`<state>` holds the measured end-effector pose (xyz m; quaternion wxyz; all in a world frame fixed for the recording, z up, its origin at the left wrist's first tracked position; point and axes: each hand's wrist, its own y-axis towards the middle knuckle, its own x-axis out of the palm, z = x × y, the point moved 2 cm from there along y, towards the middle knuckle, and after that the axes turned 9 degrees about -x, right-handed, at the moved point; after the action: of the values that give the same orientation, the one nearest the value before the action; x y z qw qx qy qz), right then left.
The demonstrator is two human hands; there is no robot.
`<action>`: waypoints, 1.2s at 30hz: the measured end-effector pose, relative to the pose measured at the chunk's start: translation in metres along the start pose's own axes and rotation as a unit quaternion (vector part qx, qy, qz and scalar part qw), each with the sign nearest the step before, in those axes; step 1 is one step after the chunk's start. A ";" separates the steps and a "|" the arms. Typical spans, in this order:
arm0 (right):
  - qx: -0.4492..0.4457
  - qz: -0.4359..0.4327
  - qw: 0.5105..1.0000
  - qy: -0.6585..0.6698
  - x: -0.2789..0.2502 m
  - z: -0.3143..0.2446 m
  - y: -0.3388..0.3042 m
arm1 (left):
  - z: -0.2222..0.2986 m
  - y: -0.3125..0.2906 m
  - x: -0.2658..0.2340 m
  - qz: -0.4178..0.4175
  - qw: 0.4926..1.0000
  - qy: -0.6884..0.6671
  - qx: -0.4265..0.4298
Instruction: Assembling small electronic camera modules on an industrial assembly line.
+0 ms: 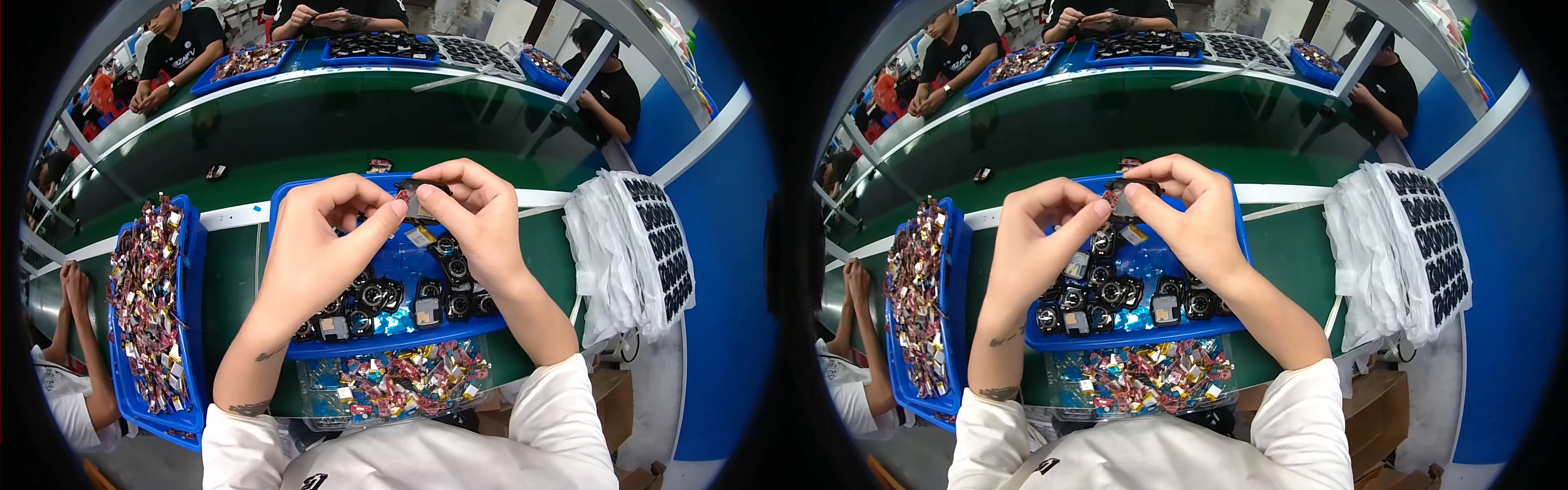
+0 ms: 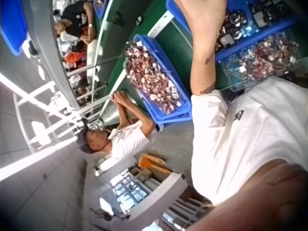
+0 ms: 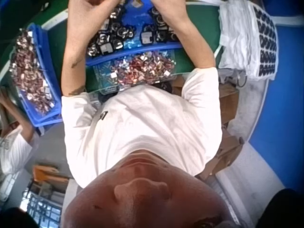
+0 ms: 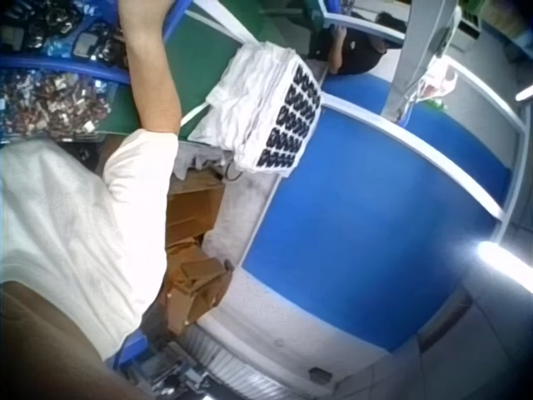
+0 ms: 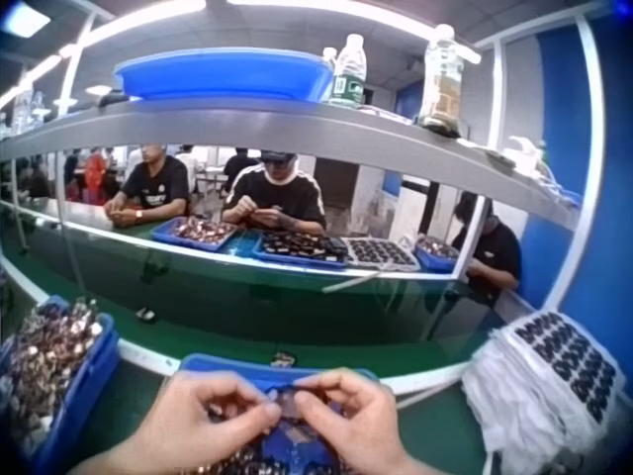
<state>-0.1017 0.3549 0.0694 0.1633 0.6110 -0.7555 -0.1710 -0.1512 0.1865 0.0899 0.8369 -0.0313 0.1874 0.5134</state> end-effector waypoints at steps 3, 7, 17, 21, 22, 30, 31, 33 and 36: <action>-0.020 0.005 1.000 -0.023 0.000 0.000 -0.001 | -0.009 0.003 0.003 -0.085 0.983 -0.151 -0.059; -0.060 0.013 0.994 -0.095 0.005 -0.007 -0.005 | -0.013 0.004 0.007 -0.083 0.971 -0.217 -0.051; -0.057 -0.034 0.998 -0.010 0.000 -0.012 -0.001 | -0.008 0.006 0.001 0.005 0.995 -0.103 -0.016; -0.080 -0.080 0.993 -0.014 -0.018 -0.009 0.014 | -0.004 0.006 -0.005 -0.023 0.996 -0.081 -0.027; -0.066 -0.070 0.995 -0.037 -0.030 -0.003 0.021 | -0.007 0.007 -0.006 -0.020 0.995 -0.094 -0.035; 0.066 0.180 0.935 -0.297 -0.172 0.110 0.055 | 0.001 0.007 -0.026 0.041 0.996 -0.061 0.048; 0.083 0.192 0.916 -0.341 -0.187 0.126 0.051 | 0.002 0.007 -0.027 0.047 0.996 -0.059 0.041; 0.109 0.205 0.900 -0.368 -0.225 0.154 0.043 | 0.005 0.007 -0.024 0.049 0.995 -0.037 0.084; 0.113 0.208 0.879 -0.415 -0.213 0.151 0.037 | -0.001 0.005 -0.025 0.051 0.994 -0.042 0.085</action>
<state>-0.1598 0.5797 -0.0559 -0.2032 0.3274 -0.8777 -0.2849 -0.1663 0.1672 0.0982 0.8162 0.0712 0.1963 0.5388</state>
